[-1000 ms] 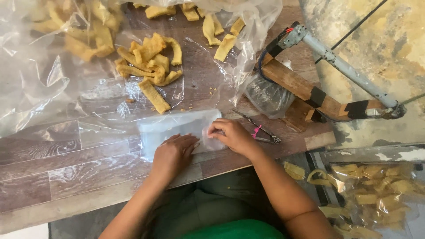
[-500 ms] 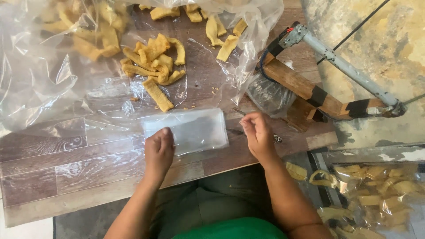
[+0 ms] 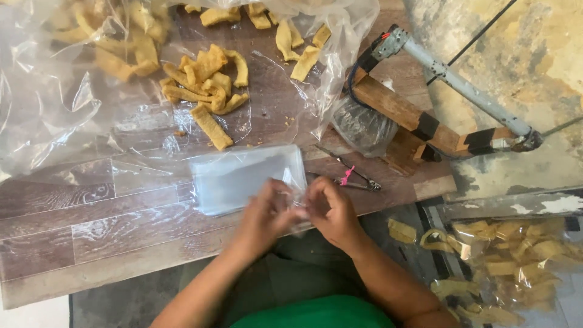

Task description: Manually picking up fried snack pieces and placing them into small plastic bags for packaging.

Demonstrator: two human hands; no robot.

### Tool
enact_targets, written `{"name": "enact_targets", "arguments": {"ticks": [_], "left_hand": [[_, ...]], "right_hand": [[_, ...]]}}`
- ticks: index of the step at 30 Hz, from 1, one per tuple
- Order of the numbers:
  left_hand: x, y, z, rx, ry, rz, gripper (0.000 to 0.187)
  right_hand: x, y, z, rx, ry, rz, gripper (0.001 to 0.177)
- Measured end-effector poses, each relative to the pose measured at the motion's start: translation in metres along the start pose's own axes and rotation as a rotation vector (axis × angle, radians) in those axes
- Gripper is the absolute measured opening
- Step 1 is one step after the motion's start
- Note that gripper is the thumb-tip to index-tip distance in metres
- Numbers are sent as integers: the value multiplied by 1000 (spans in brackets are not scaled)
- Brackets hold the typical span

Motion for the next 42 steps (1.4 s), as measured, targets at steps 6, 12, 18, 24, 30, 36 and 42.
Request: {"name": "enact_targets", "arguments": {"ticks": [6, 12, 18, 24, 30, 36, 42], "left_hand": [[-9, 28, -3, 237, -223, 340, 13], [-22, 25, -70, 279, 319, 394, 30], [-3, 19, -109, 588, 639, 541, 23], [15, 0, -98, 438, 549, 463, 35], [20, -7, -106, 505, 612, 409, 23], [31, -1, -124, 574, 654, 305, 8], [59, 19, -130, 456, 608, 256, 11]], "right_hand": [[12, -14, -57, -42, -108, 46, 39], [-13, 43, -68, -699, -425, 390, 87], [-16, 32, -83, -683, -422, 390, 70], [70, -12, -37, -546, -227, 208, 66], [148, 61, 67, -1104, -126, -458, 57], [172, 53, 68, -1151, -62, -541, 42], [139, 39, -1, -434, -113, 81, 36]]}}
Point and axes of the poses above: each hand's wrist, its own x-axis towards the middle knuckle, its own z-axis out of the palm, y = z × x, the point moved 1 cm from there along x, towards the middle knuckle, and after that the axes turned 11 degrees about -z, right-handed, at the moved point
